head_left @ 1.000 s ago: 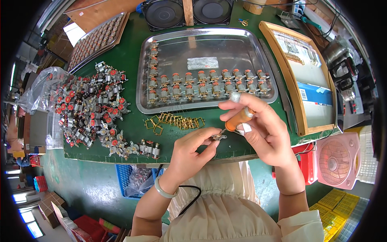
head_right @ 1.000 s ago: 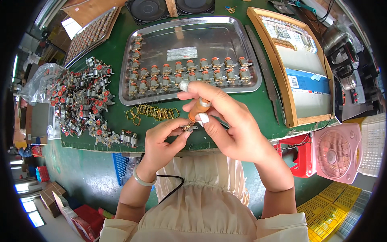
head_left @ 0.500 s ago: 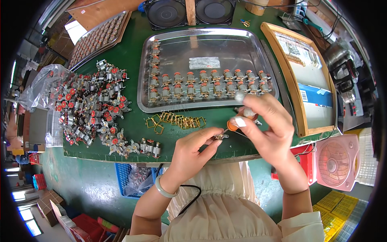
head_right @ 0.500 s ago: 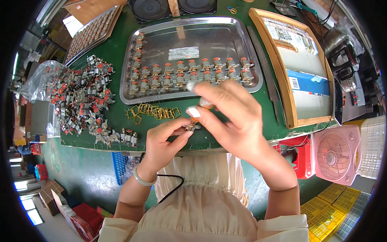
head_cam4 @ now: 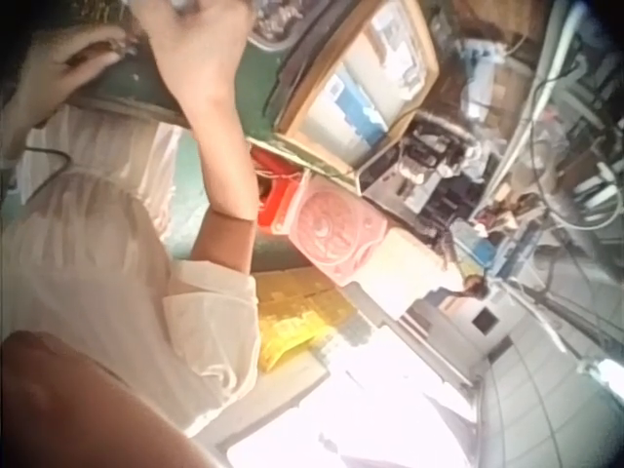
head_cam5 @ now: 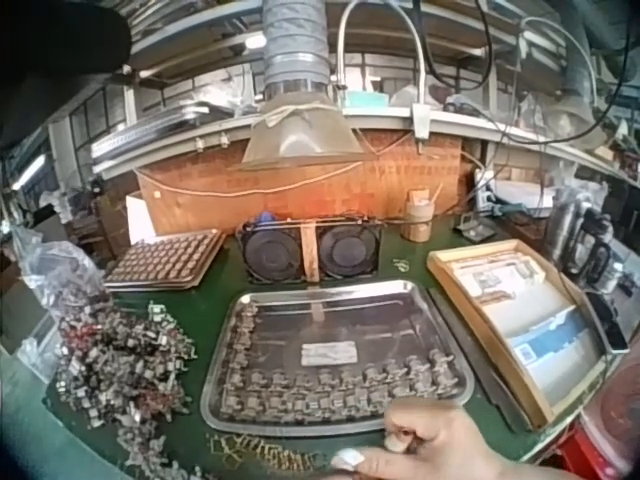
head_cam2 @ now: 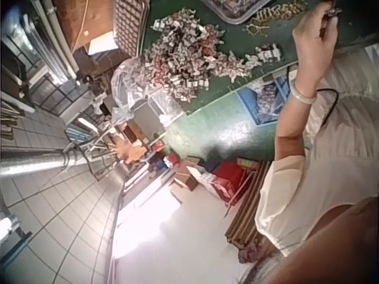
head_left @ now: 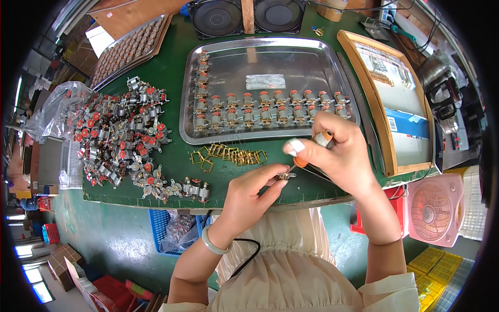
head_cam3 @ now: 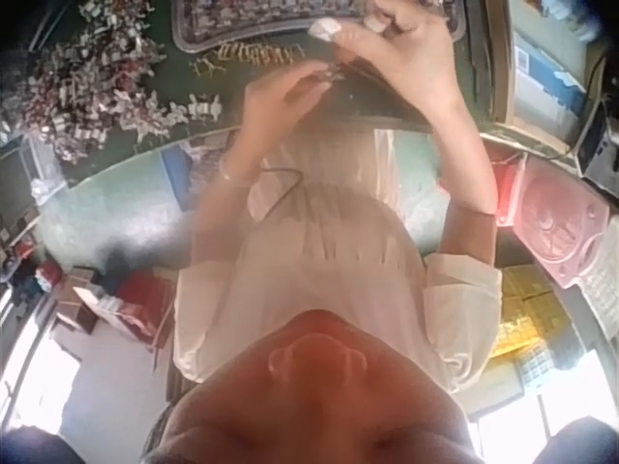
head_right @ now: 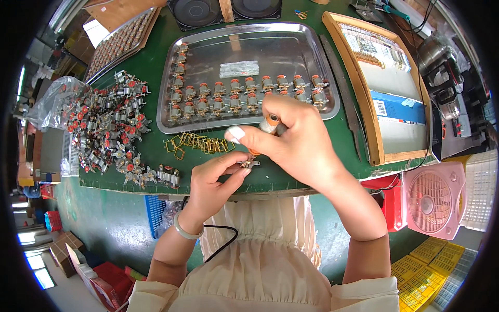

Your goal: Assembling small electrical or metal components using a screwdriver and tweezers at a workbench.

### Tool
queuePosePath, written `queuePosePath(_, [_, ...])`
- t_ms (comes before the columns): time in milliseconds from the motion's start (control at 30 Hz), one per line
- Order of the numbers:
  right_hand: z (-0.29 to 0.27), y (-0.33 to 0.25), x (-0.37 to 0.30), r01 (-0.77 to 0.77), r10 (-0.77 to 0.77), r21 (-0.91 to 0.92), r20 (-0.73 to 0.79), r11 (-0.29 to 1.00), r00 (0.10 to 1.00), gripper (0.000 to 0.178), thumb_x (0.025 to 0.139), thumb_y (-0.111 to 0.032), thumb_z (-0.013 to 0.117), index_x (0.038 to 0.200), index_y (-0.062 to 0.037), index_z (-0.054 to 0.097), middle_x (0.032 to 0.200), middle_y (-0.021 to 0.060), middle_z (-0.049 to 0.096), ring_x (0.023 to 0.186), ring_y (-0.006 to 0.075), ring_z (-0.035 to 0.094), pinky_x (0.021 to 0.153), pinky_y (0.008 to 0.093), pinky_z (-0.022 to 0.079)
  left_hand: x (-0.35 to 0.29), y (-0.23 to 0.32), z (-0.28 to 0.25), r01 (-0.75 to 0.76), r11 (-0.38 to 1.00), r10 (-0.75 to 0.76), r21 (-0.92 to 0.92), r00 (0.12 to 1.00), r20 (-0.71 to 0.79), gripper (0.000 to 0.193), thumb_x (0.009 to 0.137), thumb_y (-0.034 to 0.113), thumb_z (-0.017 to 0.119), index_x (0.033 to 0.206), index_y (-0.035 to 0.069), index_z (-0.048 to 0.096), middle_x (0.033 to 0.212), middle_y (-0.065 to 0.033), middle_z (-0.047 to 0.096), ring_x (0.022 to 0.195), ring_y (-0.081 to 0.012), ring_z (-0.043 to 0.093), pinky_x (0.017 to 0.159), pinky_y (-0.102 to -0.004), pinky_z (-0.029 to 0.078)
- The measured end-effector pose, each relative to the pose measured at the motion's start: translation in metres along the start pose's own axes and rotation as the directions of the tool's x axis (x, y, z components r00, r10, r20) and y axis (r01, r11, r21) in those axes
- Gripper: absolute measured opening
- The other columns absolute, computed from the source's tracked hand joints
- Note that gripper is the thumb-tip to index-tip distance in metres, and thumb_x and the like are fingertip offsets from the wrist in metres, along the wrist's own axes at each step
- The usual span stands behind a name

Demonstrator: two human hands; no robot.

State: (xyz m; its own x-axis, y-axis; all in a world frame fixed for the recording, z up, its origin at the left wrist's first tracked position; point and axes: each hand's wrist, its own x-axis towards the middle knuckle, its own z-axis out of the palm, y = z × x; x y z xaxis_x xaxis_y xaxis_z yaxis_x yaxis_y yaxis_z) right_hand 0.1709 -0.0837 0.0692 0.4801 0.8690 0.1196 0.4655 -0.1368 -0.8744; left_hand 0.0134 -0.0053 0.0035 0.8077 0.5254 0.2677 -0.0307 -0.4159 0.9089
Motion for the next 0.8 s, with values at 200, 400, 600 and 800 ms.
queuePosePath(200, [0.011,0.006,-0.015,0.131,-0.090,0.413,-0.116,0.901,0.989,0.026,0.075,-0.008,0.062,0.066,-0.0049,0.037,0.065,0.0083,0.053,0.059,0.0143,0.057,0.056,0.0256,0.047,-0.001,-0.002,0.000,0.016,0.996,-0.017,-0.084,1.000,-0.013,0.026,0.075,-0.001,0.060,0.100,0.000,0.057,0.092,-0.0108,0.061,0.075,-0.0166,0.062,0.067,-0.0259,0.051])
queuePosePath(400, [0.017,0.010,-0.050,-0.110,0.149,0.841,0.035,0.531,0.988,0.028,0.075,0.003,0.057,0.096,-0.0037,0.040,0.077,0.0042,0.051,0.053,0.0081,0.049,0.043,0.0206,0.042,-0.001,0.007,-0.012,0.173,0.714,-0.193,-0.679,0.980,0.047,0.024,0.086,0.003,0.049,0.109,-0.001,0.052,0.101,-0.0093,0.053,0.087,-0.0199,0.059,0.077,-0.0312,0.051])
queuePosePath(600, [0.031,0.009,-0.051,-0.345,0.318,0.840,0.221,0.418,0.922,0.020,0.081,-0.008,0.057,0.096,0.0028,0.050,0.056,-0.0006,0.046,0.046,0.0049,0.040,0.040,0.0205,0.035,0.002,0.013,-0.017,0.339,0.547,-0.295,-0.765,0.934,0.203,0.028,0.089,0.015,0.045,0.111,-0.003,0.048,0.096,-0.0162,0.059,0.080,-0.0289,0.062,0.070,-0.0338,0.054])
queuePosePath(800, [0.038,0.010,-0.047,-0.204,0.269,0.884,0.093,0.420,0.959,0.020,0.080,-0.009,0.059,0.095,0.0027,0.052,0.059,-0.0001,0.048,0.045,0.0048,0.040,0.041,0.0217,0.036,0.000,0.015,-0.015,0.369,0.500,-0.305,-0.784,0.922,0.240,0.028,0.089,0.014,0.046,0.111,-0.003,0.049,0.096,-0.0177,0.059,0.075,-0.0295,0.063,0.067,-0.0340,0.055])
